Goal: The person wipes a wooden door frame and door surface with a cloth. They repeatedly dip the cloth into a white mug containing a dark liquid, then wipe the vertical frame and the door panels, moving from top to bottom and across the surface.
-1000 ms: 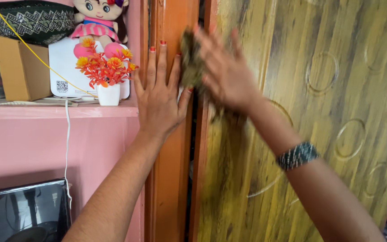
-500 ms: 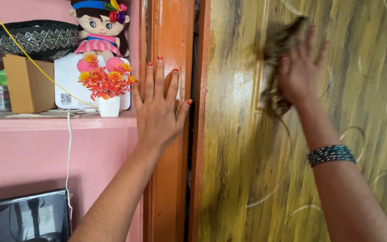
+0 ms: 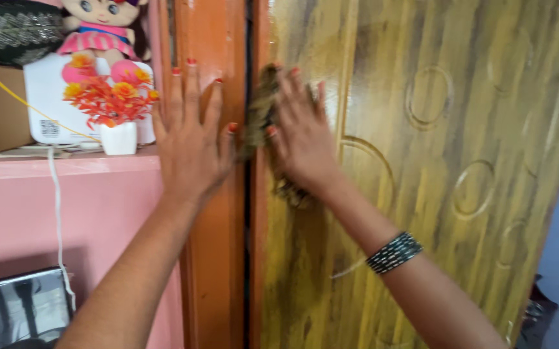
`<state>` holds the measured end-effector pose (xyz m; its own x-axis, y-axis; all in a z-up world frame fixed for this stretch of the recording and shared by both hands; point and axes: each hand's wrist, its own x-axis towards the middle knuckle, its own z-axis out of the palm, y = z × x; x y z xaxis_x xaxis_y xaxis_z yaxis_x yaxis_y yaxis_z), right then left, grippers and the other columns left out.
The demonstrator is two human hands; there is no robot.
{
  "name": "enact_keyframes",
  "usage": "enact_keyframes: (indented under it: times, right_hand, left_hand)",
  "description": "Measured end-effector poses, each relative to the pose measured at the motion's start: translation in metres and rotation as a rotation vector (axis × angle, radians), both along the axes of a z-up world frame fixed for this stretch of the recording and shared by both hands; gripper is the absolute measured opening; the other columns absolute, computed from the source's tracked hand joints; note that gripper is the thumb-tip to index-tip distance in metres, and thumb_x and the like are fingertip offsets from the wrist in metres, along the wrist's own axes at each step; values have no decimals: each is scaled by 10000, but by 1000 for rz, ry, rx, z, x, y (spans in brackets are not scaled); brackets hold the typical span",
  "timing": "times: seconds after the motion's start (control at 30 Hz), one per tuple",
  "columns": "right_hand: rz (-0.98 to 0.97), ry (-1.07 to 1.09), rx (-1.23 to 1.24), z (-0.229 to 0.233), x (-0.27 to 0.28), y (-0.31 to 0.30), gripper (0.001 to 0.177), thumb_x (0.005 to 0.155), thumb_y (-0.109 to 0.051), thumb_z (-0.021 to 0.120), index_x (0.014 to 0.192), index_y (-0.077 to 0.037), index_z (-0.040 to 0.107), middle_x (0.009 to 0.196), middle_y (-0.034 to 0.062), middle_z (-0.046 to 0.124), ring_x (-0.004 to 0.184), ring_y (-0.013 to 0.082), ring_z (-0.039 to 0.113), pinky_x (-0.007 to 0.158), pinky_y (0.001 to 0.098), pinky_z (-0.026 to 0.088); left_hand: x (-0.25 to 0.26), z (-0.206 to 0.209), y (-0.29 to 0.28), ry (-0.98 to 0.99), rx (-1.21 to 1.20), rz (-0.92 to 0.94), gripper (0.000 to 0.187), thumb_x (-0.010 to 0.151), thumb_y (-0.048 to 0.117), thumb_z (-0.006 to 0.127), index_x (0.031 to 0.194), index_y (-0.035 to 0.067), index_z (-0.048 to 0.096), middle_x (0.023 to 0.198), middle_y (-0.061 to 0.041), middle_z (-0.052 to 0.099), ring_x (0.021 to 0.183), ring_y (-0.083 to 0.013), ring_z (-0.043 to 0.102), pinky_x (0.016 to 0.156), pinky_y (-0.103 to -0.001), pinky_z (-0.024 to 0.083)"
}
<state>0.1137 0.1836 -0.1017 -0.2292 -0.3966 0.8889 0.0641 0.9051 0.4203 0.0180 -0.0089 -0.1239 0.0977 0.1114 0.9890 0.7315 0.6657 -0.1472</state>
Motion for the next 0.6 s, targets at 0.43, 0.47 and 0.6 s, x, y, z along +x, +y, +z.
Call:
enact_keyframes:
  times: [0.43,0.47,0.6]
  right_hand:
    - [-303,157,-491,11,48,208,536,1108,-314,269,1420,53,504,1650,255,321,1599,406,153,1277,578,-57]
    - [-343,252,-428,9,50,231,549,1122,-333,326,1421,98,487,1690,351,217,1565,515,110,1209,595,-38]
    - [-505,326,-343,0,53,267,589,1115,-293,333,1564,75,436,1664,356,211,1561,536,132,1153,691,-14]
  left_hand:
    - [5,1,2,-34,-6,35,656,1058,441,506,1600,75,453,1729,-186,197,1584,-382,168,1191,-653,216]
    - [5,1,3,-43,-9,32,663,1052,440,512,1599,71,450,1730,-190,193,1587,-384,169,1192,-650,221]
    - [5,0,5,-27,-14,92,695,1027,465,550,1578,52,450,1717,-211,181,1570,-406,166,1188,-644,227]
